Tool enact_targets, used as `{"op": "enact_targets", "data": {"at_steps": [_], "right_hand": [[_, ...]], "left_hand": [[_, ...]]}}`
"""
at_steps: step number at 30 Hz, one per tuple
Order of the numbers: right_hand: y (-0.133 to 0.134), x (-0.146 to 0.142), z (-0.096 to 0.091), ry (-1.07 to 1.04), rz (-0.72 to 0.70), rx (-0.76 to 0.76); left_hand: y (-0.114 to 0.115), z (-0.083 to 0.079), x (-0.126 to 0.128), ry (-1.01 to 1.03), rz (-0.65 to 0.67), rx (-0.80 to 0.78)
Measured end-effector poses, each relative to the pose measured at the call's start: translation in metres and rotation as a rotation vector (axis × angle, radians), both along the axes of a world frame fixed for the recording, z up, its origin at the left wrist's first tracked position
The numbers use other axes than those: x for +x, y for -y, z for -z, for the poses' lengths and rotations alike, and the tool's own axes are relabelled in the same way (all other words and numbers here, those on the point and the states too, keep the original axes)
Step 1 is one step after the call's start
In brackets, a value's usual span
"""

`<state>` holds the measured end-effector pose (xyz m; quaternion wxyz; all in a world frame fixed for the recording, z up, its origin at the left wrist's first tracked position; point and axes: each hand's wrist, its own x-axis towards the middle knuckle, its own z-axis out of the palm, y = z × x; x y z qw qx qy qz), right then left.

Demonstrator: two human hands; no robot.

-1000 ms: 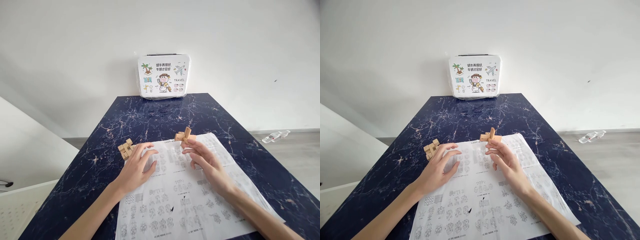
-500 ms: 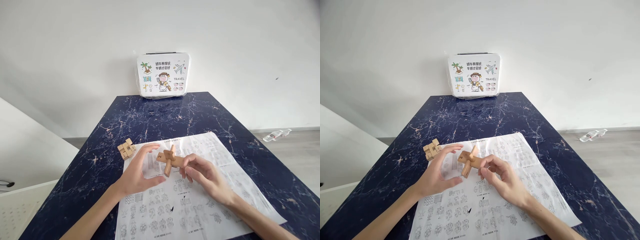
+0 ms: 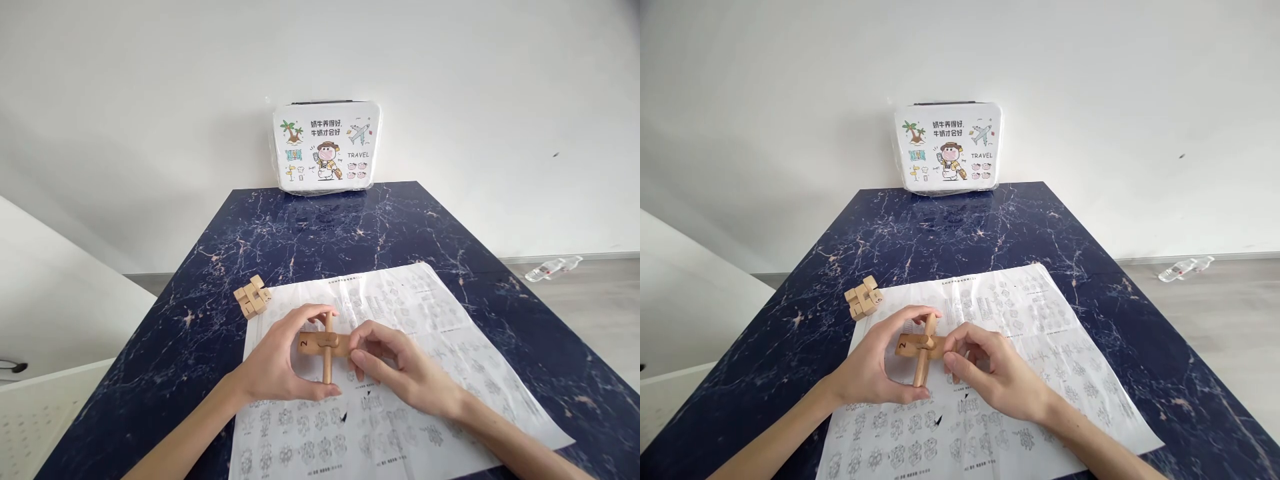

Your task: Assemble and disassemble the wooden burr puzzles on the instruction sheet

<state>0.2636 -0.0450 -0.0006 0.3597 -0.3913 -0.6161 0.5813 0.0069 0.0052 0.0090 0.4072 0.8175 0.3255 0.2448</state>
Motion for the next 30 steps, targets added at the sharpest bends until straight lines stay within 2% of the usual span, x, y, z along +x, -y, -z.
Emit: {"op": "enact_targets", "data": {"at_steps": [10,30], "right_hand": [[-0.0007,0.0018,0.0076,-0.001,-0.012,-0.043],[-0.0019,0.0008,0.0081,-0.022,-0.028,-0.082]], "left_hand": [[0.0015,0.0022,0.0009,-0.031,0.023,-0.024],[0.0009,0.0042,0.0024,-0.042,0.022,-0.029]]}}
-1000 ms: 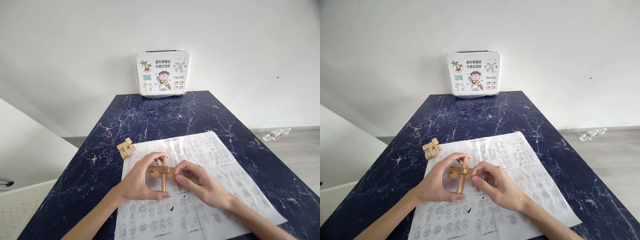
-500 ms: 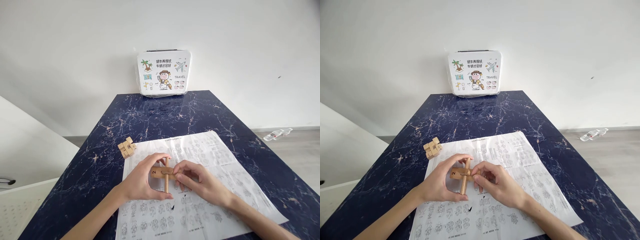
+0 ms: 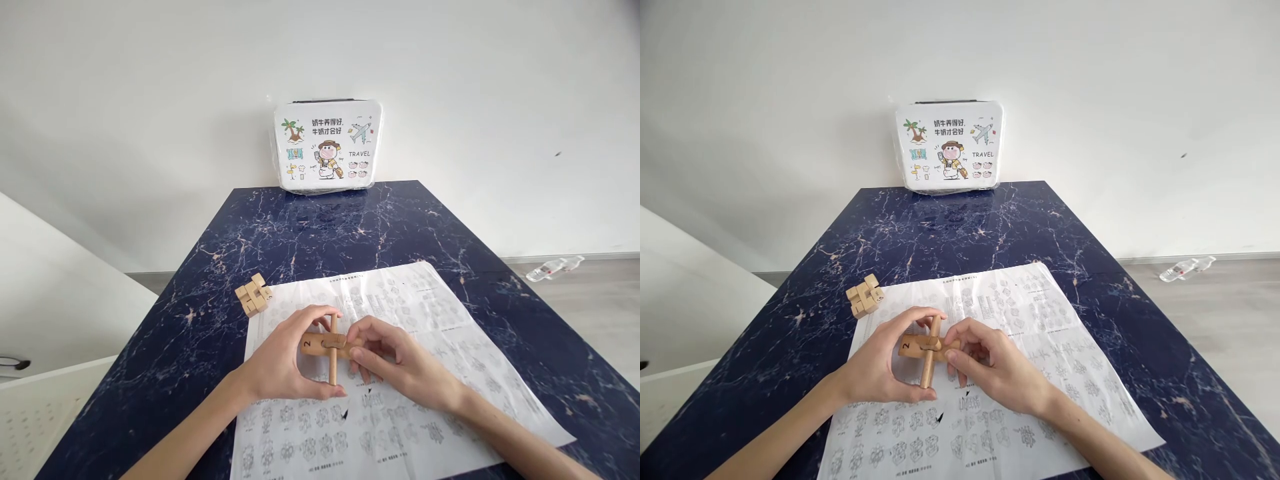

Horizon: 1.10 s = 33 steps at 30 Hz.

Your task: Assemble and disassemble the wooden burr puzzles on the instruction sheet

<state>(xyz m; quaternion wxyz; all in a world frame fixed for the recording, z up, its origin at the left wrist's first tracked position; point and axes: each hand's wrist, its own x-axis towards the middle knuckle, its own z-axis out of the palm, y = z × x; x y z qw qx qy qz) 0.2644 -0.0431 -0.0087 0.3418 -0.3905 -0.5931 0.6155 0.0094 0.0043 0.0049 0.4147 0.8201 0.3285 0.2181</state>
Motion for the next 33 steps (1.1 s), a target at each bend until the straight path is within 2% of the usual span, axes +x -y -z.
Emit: {"op": "enact_targets", "data": {"at_steps": [14,26,33], "right_hand": [[-0.0012,-0.0006,0.0007,0.018,0.011,-0.011],[-0.0016,0.0002,-0.0028,-0.001,0.041,-0.019],[0.0003,-0.0009,-0.0037,-0.008,0.048,0.023]], "left_hand": [[0.0,-0.0031,0.0009,-0.004,0.003,0.024],[-0.0032,0.001,-0.0031,0.011,-0.005,0.044],[-0.0017,0.0005,-0.0022,0.045,0.004,0.05]]}}
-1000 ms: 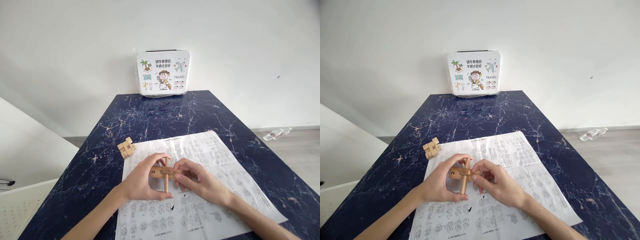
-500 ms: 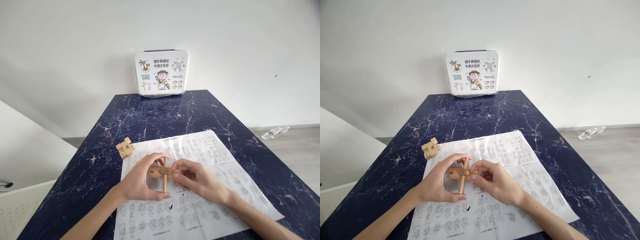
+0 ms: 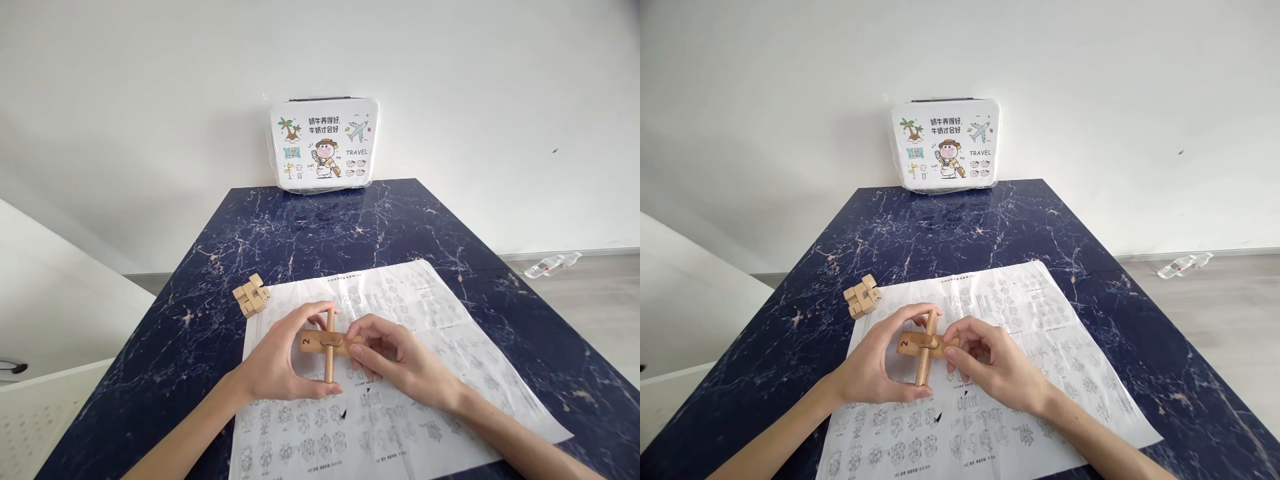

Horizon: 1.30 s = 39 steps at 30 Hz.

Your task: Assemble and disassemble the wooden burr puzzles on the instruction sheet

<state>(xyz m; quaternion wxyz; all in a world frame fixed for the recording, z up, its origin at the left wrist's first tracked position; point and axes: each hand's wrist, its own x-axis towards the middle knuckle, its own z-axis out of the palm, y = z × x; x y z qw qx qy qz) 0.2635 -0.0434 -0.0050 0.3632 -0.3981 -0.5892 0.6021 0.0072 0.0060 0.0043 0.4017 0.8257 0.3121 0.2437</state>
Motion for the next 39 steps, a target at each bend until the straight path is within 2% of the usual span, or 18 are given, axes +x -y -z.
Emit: {"op": "enact_targets", "data": {"at_steps": [4,8,11,14,17,23,31,39], "right_hand": [[0.0016,-0.0003,0.0033,0.069,0.047,0.127],[0.0063,0.0015,0.007,0.177,0.129,0.405],[0.0087,0.0021,0.0075,0.241,0.123,0.64],[0.0084,0.0014,0.0069,0.291,0.119,0.766],[0.0068,0.0006,0.0072,0.312,0.118,0.824],[0.0063,0.0013,0.009,0.358,0.102,0.871],[0.0075,0.0013,0.0072,0.382,0.113,0.911],[0.0064,0.0029,0.001,0.394,0.058,0.861]], "left_hand": [[0.0004,0.0005,0.0024,0.066,0.072,-0.011],[0.003,-0.0015,0.0031,0.089,0.039,-0.133],[0.0045,-0.0039,0.0024,0.093,0.016,-0.208],[0.005,-0.0045,0.0023,0.092,0.052,-0.254],[0.0053,-0.0019,0.0019,0.061,0.054,-0.234],[0.0052,0.0021,-0.0001,-0.056,0.013,-0.088],[0.0044,-0.0002,-0.0002,-0.063,-0.008,-0.068],[0.0062,-0.0019,0.0008,-0.06,-0.015,-0.039]]}}
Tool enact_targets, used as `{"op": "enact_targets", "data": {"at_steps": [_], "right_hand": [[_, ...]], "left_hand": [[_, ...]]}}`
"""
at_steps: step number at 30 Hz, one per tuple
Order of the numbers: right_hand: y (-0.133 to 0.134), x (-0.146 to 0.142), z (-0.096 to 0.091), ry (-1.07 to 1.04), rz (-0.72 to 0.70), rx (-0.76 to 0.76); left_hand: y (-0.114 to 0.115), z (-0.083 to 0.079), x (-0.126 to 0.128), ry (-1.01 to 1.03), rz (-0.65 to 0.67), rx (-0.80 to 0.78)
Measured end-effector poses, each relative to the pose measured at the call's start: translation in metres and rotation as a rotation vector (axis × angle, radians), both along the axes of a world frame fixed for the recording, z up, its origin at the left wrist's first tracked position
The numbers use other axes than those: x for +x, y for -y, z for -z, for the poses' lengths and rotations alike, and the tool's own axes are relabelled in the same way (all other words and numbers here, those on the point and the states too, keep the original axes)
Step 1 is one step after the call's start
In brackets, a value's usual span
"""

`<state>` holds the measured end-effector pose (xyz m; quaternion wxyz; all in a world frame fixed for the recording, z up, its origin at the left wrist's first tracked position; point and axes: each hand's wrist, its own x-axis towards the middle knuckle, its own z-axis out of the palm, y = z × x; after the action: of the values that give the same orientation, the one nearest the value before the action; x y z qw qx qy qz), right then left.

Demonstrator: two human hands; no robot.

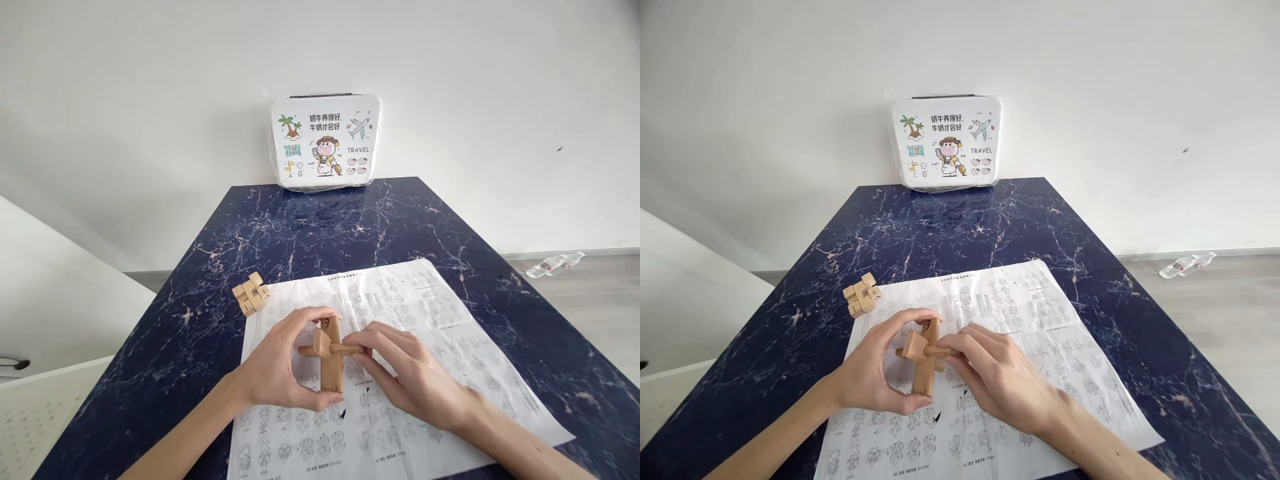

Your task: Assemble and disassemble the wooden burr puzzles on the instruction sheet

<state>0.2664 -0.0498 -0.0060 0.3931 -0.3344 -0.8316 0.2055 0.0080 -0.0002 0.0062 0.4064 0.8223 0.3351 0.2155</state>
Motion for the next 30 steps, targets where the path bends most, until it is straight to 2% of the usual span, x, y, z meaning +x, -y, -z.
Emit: {"op": "enact_targets", "data": {"at_steps": [19,30], "right_hand": [[0.0005,-0.0004,0.0017,-0.021,-0.032,0.054],[0.001,0.0016,0.0035,-0.03,-0.033,0.075]], "left_hand": [[-0.0028,0.0008,-0.0004,0.039,0.002,0.192],[0.0009,-0.0028,-0.0003,0.038,0.014,0.238]]}}
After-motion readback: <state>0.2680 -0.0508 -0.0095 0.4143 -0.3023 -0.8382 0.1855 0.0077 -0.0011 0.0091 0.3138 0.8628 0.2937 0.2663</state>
